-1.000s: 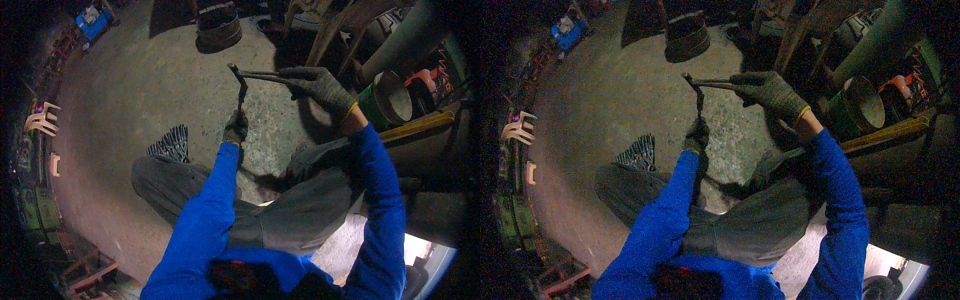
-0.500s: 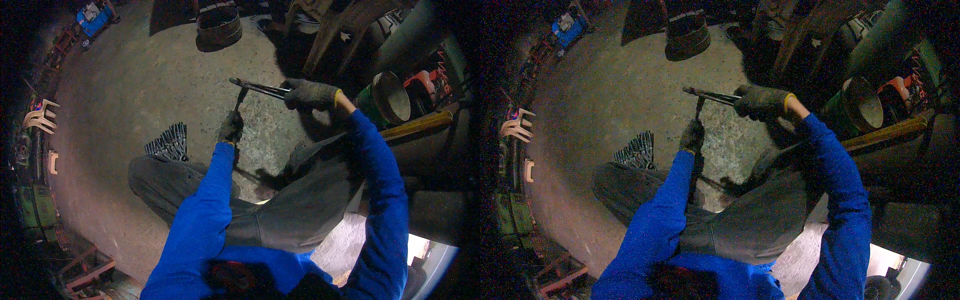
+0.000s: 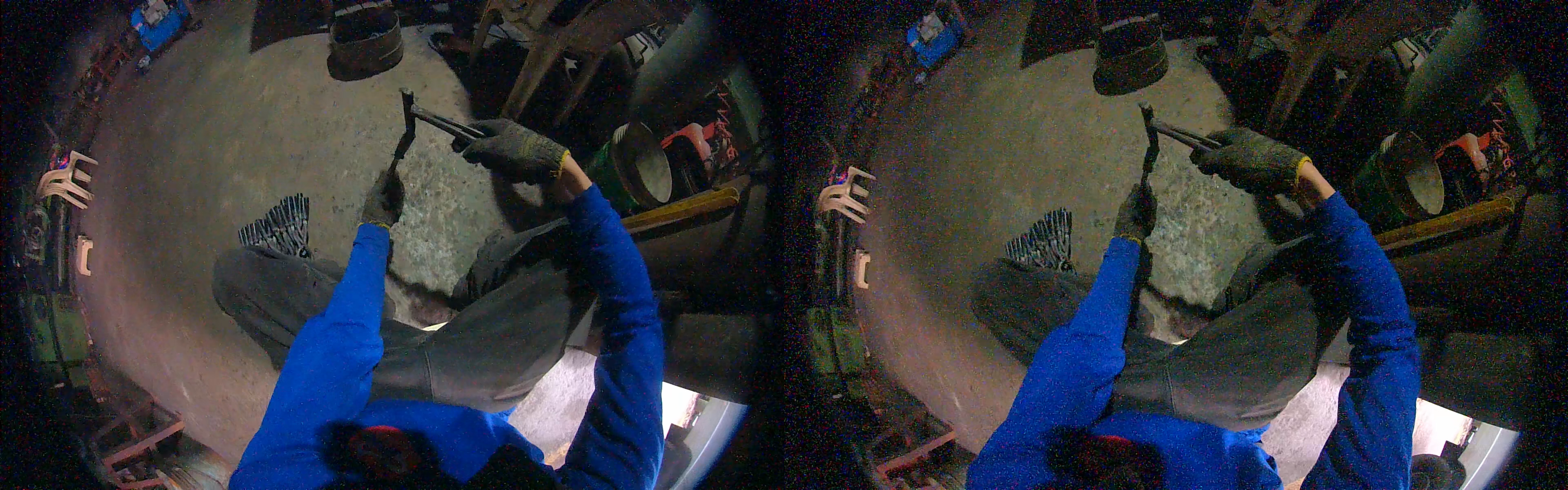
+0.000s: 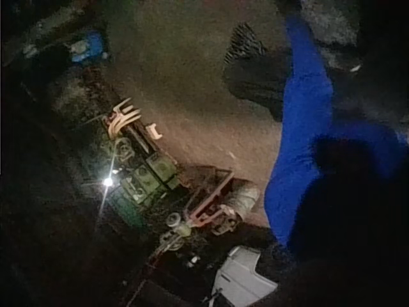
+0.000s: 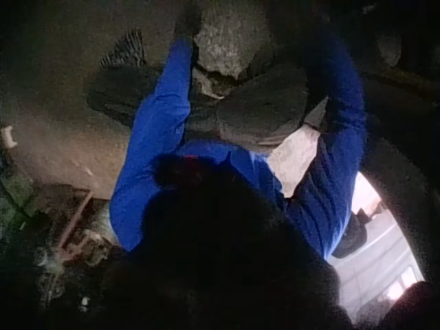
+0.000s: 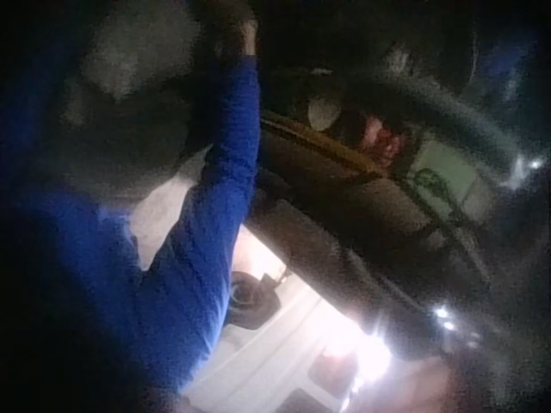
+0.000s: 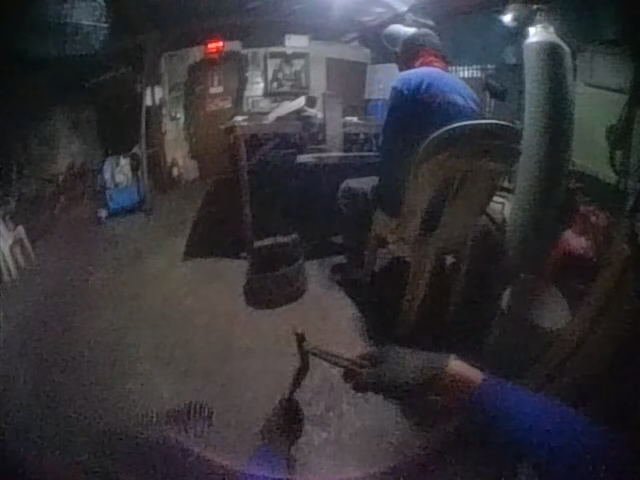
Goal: The person sits on the floor and uses a welding torch to join two metal pieces. They repeatedly position the parts, apply the torch to create welds, and inspect the joints.
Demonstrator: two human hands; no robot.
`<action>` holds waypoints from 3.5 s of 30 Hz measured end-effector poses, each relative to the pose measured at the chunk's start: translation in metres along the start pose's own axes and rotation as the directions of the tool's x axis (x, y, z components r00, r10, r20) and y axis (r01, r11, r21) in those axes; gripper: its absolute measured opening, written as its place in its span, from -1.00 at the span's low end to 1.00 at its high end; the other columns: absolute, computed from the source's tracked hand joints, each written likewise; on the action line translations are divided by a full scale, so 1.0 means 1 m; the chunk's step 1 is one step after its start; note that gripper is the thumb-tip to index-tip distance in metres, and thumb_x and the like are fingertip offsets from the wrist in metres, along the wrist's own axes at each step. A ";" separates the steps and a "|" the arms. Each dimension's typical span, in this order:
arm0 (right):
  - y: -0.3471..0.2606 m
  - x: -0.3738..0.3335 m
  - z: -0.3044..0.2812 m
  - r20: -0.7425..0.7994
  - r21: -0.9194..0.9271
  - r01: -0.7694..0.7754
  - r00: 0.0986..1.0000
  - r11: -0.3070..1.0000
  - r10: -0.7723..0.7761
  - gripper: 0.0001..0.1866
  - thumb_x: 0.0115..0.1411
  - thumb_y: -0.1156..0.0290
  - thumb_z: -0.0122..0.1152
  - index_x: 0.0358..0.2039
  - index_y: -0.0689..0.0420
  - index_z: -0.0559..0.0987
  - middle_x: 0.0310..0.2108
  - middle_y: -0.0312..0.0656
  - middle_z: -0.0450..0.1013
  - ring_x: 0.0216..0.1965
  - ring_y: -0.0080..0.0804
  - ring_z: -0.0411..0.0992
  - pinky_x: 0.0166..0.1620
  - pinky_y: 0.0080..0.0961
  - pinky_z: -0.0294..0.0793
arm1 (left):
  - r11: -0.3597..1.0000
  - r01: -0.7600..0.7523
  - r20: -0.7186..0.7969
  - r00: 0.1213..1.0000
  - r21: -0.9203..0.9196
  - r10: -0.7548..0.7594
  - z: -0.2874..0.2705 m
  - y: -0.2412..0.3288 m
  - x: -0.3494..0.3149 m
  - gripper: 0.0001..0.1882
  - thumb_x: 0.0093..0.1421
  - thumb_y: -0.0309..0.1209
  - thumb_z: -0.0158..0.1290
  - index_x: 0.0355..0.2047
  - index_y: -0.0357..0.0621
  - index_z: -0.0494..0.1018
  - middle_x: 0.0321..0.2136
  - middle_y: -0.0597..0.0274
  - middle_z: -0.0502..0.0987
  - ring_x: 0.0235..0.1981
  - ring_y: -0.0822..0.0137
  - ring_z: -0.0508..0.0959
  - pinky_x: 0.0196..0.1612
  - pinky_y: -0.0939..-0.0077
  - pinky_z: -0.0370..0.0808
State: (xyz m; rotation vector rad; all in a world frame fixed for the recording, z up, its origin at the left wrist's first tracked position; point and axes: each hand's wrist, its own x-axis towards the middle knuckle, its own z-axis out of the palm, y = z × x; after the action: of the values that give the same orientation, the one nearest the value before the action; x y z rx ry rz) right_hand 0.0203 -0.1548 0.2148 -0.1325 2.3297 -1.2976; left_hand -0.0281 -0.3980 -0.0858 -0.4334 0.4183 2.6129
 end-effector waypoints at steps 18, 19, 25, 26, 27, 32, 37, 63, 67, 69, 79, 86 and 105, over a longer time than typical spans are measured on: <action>-0.010 -0.015 -0.009 0.038 -0.203 -0.024 0.999 0.979 0.032 -0.67 0.16 0.16 0.22 -0.24 0.17 0.61 -0.48 -0.32 0.50 -0.52 -0.58 0.37 -0.45 -0.53 0.40 | 0.503 -0.357 0.166 0.908 0.788 0.384 -0.025 0.010 0.009 -0.80 0.30 -0.39 0.07 -0.14 -0.26 0.46 -0.34 0.18 0.54 -0.40 0.39 0.53 -0.35 0.60 0.57; -0.017 -0.016 -0.007 0.051 -0.191 -0.056 0.996 0.980 0.067 -0.67 0.15 0.16 0.22 -0.24 0.17 0.61 -0.48 -0.31 0.50 -0.51 -0.57 0.38 -0.44 -0.53 0.41 | 0.842 -0.275 0.049 0.957 0.465 0.286 -0.029 0.015 0.012 -0.80 0.30 -0.41 0.06 -0.14 -0.26 0.46 -0.33 0.18 0.53 -0.39 0.39 0.53 -0.35 0.60 0.57; -0.025 -0.016 -0.006 0.071 -0.220 -0.058 0.995 0.974 0.076 -0.66 0.14 0.18 0.23 -0.22 0.18 0.62 -0.48 -0.32 0.50 -0.49 -0.56 0.39 -0.42 -0.51 0.43 | -0.404 -0.496 0.634 0.506 0.769 0.585 -0.047 0.008 0.015 -0.79 0.29 -0.41 0.07 -0.13 -0.27 0.47 -0.35 0.19 0.52 -0.40 0.40 0.51 -0.36 0.59 0.57; -0.019 -0.015 -0.009 0.074 -0.208 -0.048 0.995 0.977 0.065 -0.66 0.14 0.18 0.23 -0.21 0.18 0.62 -0.47 -0.32 0.51 -0.49 -0.56 0.40 -0.41 -0.50 0.43 | -0.071 -0.558 0.472 0.619 0.827 0.627 -0.041 0.006 0.016 -0.79 0.29 -0.41 0.07 -0.13 -0.27 0.47 -0.35 0.18 0.51 -0.39 0.40 0.51 -0.36 0.59 0.57; -0.012 -0.015 -0.012 0.096 -0.206 0.059 0.995 0.977 -0.040 -0.65 0.14 0.17 0.24 -0.21 0.18 0.62 -0.46 -0.31 0.52 -0.48 -0.56 0.40 -0.41 -0.49 0.44 | 0.270 -0.566 0.292 0.708 0.779 0.643 -0.034 0.004 0.017 -0.78 0.29 -0.40 0.08 -0.12 -0.27 0.47 -0.35 0.18 0.51 -0.39 0.40 0.50 -0.35 0.59 0.56; -0.023 -0.023 -0.012 0.022 -0.238 -0.046 0.998 0.970 0.053 -0.64 0.15 0.16 0.24 -0.18 0.18 0.61 -0.43 -0.29 0.54 -0.46 -0.55 0.42 -0.39 -0.48 0.45 | 0.989 -0.113 -0.112 0.988 -0.091 0.102 -0.026 0.013 0.011 -0.76 0.31 -0.39 0.06 -0.09 -0.27 0.47 -0.33 0.17 0.51 -0.39 0.40 0.48 -0.36 0.59 0.55; -0.027 -0.022 -0.011 0.046 -0.162 -0.071 0.996 0.984 0.080 -0.65 0.16 0.16 0.25 -0.17 0.15 0.61 -0.46 -0.34 0.51 -0.51 -0.61 0.37 -0.45 -0.56 0.39 | 0.867 -0.283 0.054 0.957 0.411 0.287 -0.043 0.013 0.020 -0.78 0.32 -0.38 0.04 -0.11 -0.25 0.47 -0.34 0.19 0.50 -0.40 0.41 0.48 -0.37 0.59 0.55; -0.015 -0.018 -0.006 -0.021 0.174 -0.048 0.998 0.984 0.053 -0.78 0.28 0.23 0.11 -0.19 0.07 0.60 -0.63 -0.51 0.27 -0.69 -0.72 0.19 -0.65 -0.66 0.17 | 0.759 -0.385 0.237 0.923 0.525 0.304 -0.004 -0.004 0.015 -0.80 0.36 -0.31 -0.03 -0.14 -0.14 0.47 -0.36 0.22 0.54 -0.37 0.35 0.52 -0.30 0.50 0.52; -0.002 -0.020 -0.011 0.034 0.381 -0.140 0.990 0.914 0.138 -0.71 0.28 0.15 0.14 -0.16 0.07 0.63 -0.60 -0.52 0.25 -0.62 -0.73 0.16 -0.60 -0.68 0.13 | 0.956 -0.183 0.070 0.983 0.231 0.171 0.023 -0.016 0.011 -0.80 0.35 -0.28 -0.01 -0.20 -0.14 0.48 -0.47 0.30 0.50 -0.48 0.43 0.48 -0.40 0.55 0.49; 0.001 -0.019 -0.010 0.051 0.437 -0.149 0.989 0.887 0.141 -0.71 0.28 0.15 0.13 -0.17 0.07 0.62 -0.58 -0.50 0.27 -0.61 -0.72 0.19 -0.59 -0.68 0.17 | 0.988 0.007 0.062 0.998 -0.156 0.003 0.031 -0.016 0.006 -0.78 0.35 -0.27 -0.02 -0.22 -0.16 0.48 -0.49 0.30 0.49 -0.50 0.44 0.47 -0.41 0.56 0.49; 0.040 -0.012 -0.004 -0.009 0.475 -0.079 0.996 0.877 0.094 -0.79 0.26 0.22 0.13 -0.32 0.09 0.59 -0.53 -0.34 0.41 -0.57 -0.49 0.37 -0.51 -0.52 0.40 | 0.976 -0.031 0.055 0.998 -0.215 0.044 0.030 -0.019 0.015 -0.80 0.35 -0.30 0.00 -0.20 -0.18 0.49 -0.44 0.23 0.53 -0.44 0.36 0.53 -0.36 0.48 0.55; 0.033 -0.005 -0.026 -0.103 -0.337 0.025 0.993 0.941 -0.064 -0.77 0.18 0.22 0.19 -0.41 0.13 0.57 -0.52 -0.11 0.47 -0.54 -0.18 0.43 -0.42 -0.24 0.44 | 0.973 -0.206 0.079 0.977 0.107 0.198 -0.011 -0.008 0.038 -0.85 0.31 -0.38 0.05 -0.17 -0.16 0.46 -0.38 0.18 0.55 -0.41 0.32 0.56 -0.32 0.47 0.59; -0.001 -0.046 -0.040 -0.125 -0.107 -0.128 0.986 0.986 0.114 -0.76 0.22 0.24 0.18 -0.23 0.13 0.59 -0.60 -0.42 0.36 -0.67 -0.64 0.26 -0.60 -0.58 0.32 | 0.284 -0.460 0.299 0.833 0.841 0.466 -0.029 -0.008 0.041 -0.81 0.35 -0.43 -0.04 -0.12 -0.28 0.45 -0.31 0.17 0.56 -0.33 0.33 0.54 -0.26 0.49 0.54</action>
State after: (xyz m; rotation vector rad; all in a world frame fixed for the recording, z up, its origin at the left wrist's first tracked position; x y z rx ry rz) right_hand 0.0434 -0.1101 0.2495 0.0509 2.4713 -1.1413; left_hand -0.0529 -0.3861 -0.1288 0.1101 2.1012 2.3578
